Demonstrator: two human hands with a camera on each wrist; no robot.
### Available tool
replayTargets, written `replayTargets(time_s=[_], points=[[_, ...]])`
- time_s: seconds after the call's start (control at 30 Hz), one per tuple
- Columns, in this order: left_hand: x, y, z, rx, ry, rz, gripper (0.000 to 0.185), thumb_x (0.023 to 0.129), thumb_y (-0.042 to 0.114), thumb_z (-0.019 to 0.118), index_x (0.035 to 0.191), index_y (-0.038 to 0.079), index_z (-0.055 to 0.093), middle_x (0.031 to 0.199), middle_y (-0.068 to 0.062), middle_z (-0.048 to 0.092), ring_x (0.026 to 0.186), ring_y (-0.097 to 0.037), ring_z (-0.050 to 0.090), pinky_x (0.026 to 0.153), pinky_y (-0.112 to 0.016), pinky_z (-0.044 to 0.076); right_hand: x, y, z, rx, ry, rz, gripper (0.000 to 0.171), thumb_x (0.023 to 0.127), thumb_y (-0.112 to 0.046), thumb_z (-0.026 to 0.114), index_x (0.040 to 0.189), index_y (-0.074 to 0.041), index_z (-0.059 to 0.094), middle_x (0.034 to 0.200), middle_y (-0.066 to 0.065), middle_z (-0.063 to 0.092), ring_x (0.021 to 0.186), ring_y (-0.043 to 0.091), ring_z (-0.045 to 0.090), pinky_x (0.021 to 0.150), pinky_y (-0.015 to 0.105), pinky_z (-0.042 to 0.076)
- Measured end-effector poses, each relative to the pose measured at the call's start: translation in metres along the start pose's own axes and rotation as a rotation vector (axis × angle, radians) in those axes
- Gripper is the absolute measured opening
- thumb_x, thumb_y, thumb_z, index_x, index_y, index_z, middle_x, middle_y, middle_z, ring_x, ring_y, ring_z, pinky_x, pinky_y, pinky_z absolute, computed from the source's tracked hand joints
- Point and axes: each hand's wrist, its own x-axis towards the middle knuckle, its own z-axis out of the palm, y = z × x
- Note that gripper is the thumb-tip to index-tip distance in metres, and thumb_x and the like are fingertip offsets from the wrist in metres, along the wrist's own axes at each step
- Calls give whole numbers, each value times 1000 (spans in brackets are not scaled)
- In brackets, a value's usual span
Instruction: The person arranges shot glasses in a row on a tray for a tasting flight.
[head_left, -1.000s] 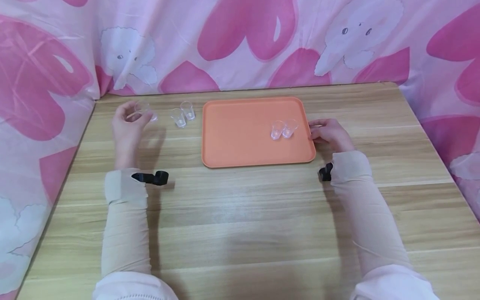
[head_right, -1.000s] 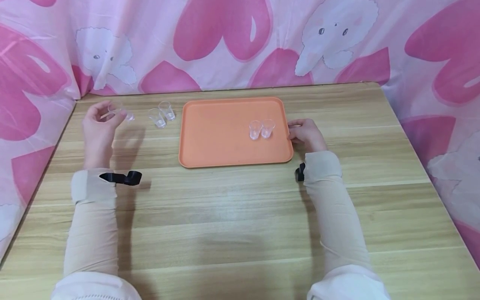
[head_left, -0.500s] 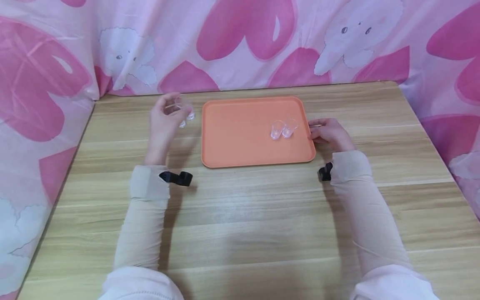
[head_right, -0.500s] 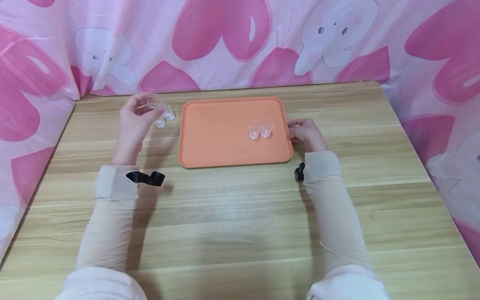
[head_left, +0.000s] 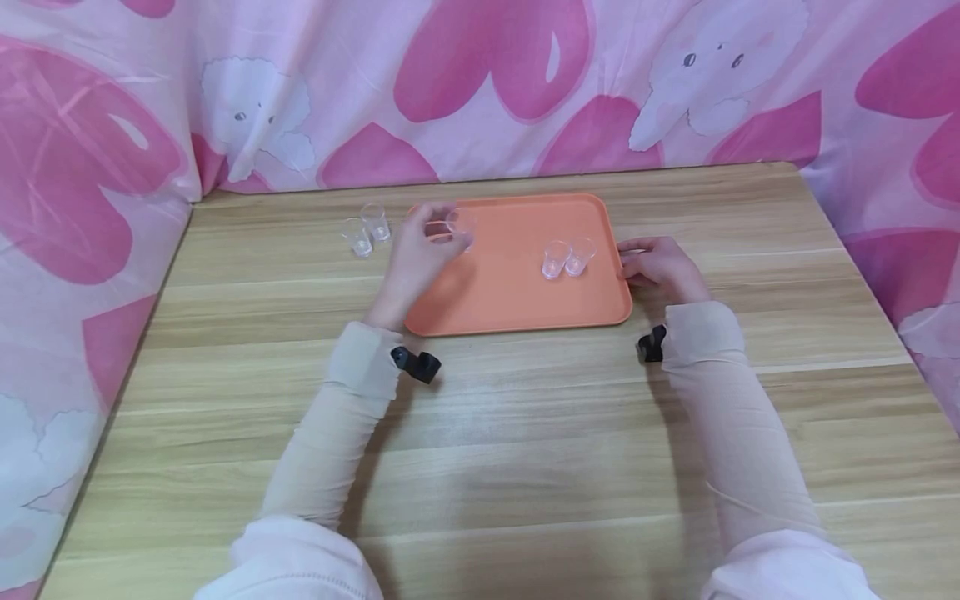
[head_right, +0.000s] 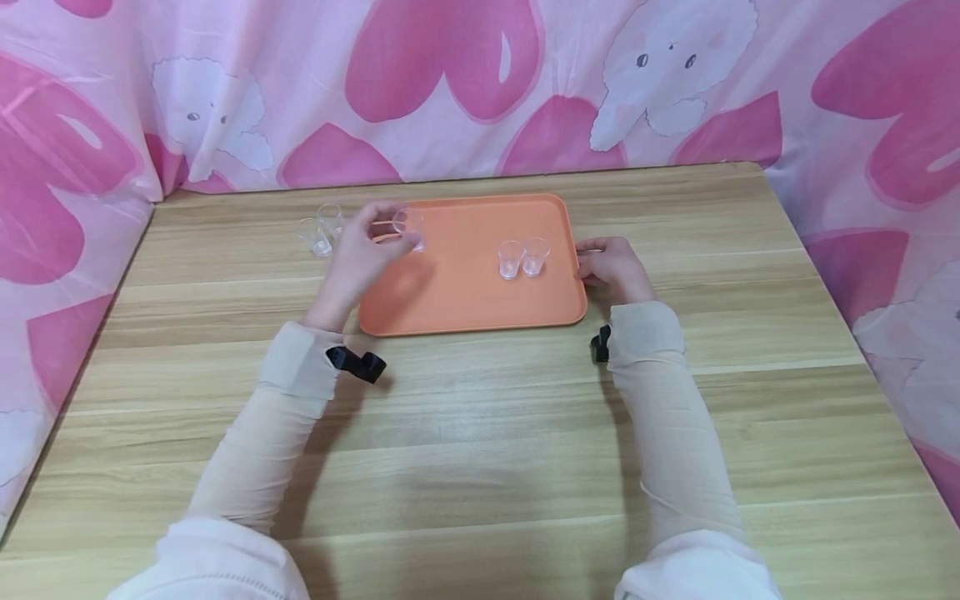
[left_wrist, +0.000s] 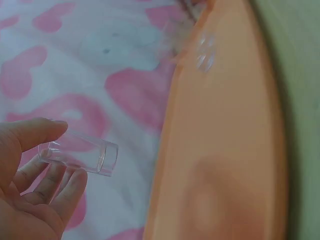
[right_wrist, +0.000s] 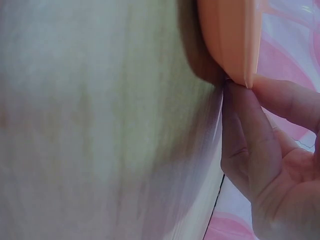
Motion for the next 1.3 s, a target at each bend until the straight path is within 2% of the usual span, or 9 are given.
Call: replayTargets(time_s=[0.1,0.3,0.4,0.57,0.87,1.0,1.17,1.3], points=[[-1,-2,16,23,-40,30,45,84,4,69,126,-1,55,125,-19,57,113,-28,57,99,-28,52,1,0,0,-16,0,-2,54,89,1,53,140,6,39,117,4,65,74,-8,61,71,12,55],[-4,-9,42,91,-139,36,45,85,7,69,127,3,55,125,-16,58,112,-25,59,97,-28,53,2,1,0,-27,-2,2,54,90,0,53,141,5,39,131,13,59,75,-8,61,71,11,54],[-3,-13,54,111,-166,36,45,85,6,69,128,3,55,124,-15,59,110,-25,60,95,-27,53,2,2,-1,-36,-8,2,54,90,-2,54,142,5,38,139,18,51,76,-9,60,72,11,54],[-2,-17,69,143,-195,23,45,85,7,69,128,4,55,124,-14,59,109,-25,61,95,-27,53,2,3,-2,-46,-9,4,55,91,-4,54,143,4,38,143,21,47,77,-9,60,73,11,54],[3,-21,78,154,-189,-11,46,85,7,69,129,4,54,125,-12,59,113,-25,59,97,-29,52,1,-1,0,-51,-9,20,55,92,-4,53,144,3,36,145,25,43,77,-9,59,76,11,54],[5,-22,79,164,-181,-36,47,85,8,69,129,5,54,126,-12,59,114,-25,58,97,-30,52,0,-1,1,-45,-4,10,54,91,-3,53,143,4,37,142,22,48,76,-9,60,74,11,54],[9,-23,79,170,-176,-53,47,85,7,69,129,6,54,126,-11,59,113,-24,57,97,-30,52,-1,0,2,-32,9,-16,53,89,0,53,140,7,39,131,15,58,74,-8,60,70,11,54],[11,-23,81,182,-183,-52,47,85,7,69,130,6,54,128,-10,59,114,-23,57,97,-29,52,0,-1,2,-31,12,-13,53,89,0,52,140,7,40,134,18,55,74,-7,60,69,11,54]])
